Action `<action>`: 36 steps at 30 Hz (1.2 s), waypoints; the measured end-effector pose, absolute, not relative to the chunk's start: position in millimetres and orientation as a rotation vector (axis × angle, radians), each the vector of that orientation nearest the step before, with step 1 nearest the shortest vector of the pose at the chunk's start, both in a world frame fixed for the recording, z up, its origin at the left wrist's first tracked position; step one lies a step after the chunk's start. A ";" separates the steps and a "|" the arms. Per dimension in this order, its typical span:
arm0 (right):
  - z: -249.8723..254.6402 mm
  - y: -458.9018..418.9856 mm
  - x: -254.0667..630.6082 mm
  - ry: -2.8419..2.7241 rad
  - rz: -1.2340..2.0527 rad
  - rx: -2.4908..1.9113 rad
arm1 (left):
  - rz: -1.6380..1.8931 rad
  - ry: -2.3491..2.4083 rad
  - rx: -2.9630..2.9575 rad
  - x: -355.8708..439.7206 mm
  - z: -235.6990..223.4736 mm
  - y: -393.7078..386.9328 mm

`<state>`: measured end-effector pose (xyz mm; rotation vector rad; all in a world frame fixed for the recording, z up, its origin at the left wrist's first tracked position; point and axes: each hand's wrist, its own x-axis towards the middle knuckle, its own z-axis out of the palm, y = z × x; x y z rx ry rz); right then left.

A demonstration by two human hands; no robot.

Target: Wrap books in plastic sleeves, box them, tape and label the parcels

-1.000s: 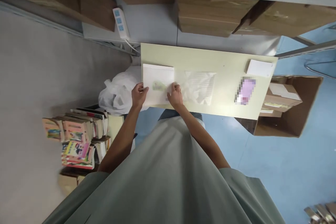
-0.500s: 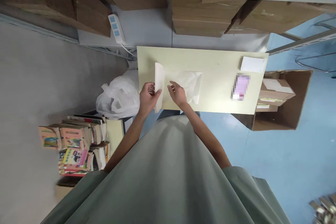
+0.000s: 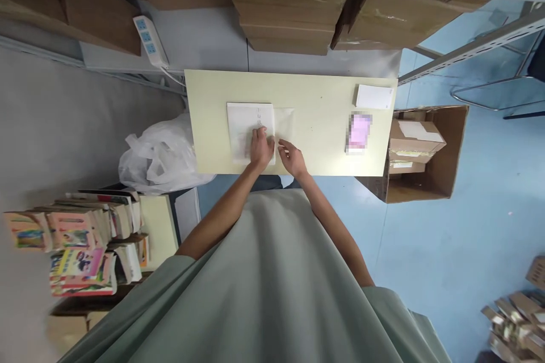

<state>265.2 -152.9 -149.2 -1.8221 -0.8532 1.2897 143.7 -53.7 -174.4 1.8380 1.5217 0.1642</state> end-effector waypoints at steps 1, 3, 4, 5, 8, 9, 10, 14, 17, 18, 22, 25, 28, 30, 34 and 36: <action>-151.3 -155.3 267.2 -0.861 1.289 -1.827 | 0.159 1.506 1.835 140.4 -175.4 -52.9; -156.0 -157.8 270.5 -0.884 1.287 -1.832 | 0.170 1.498 1.835 126.5 -174.7 -48.2; -158.7 -157.7 271.7 -0.899 1.291 -1.830 | 0.184 1.521 1.836 115.7 -173.3 -44.3; -161.7 -156.7 272.3 -0.915 1.297 -1.827 | 0.197 1.568 1.837 102.9 -171.5 -39.7; -172.1 -148.9 269.4 -0.978 1.334 -1.794 | 0.151 1.801 1.771 59.6 -164.7 -25.0; -175.6 -145.4 266.7 -1.006 1.353 -1.783 | 0.086 1.853 1.719 46.6 -162.4 -20.8; -178.9 -141.9 263.4 -1.035 1.376 -1.780 | 0.005 1.878 1.667 35.9 -160.3 -17.3; -188.1 -133.3 249.7 -1.146 1.459 -1.835 | -0.239 1.869 1.504 19.9 -153.9 -8.3; -190.6 -133.7 246.1 -1.213 1.469 -1.856 | -0.251 1.901 1.455 26.3 -145.6 -4.2; -191.0 -134.4 246.5 -1.228 1.469 -1.857 | -0.228 1.912 1.474 29.1 -140.7 -4.0; -190.3 -135.0 252.0 -1.207 1.509 -1.843 | -0.009 1.825 1.689 44.8 -110.6 -17.2; -183.8 -135.9 260.2 -1.092 1.522 -1.806 | 0.177 1.660 1.805 71.4 -88.9 -41.8; -167.9 -143.7 277.0 -0.968 1.429 -1.733 | 0.308 1.604 1.819 110.8 -81.0 -68.7; -153.1 -153.5 293.2 -0.891 1.356 -1.685 | 0.334 1.587 1.815 138.2 -83.2 -83.1; -127.9 -175.1 326.7 -0.751 1.217 -1.675 | 0.252 1.450 1.872 184.4 -95.6 -101.2; -124.3 -183.1 339.1 -0.725 1.157 -1.696 | 0.179 1.383 1.904 203.2 -104.1 -106.2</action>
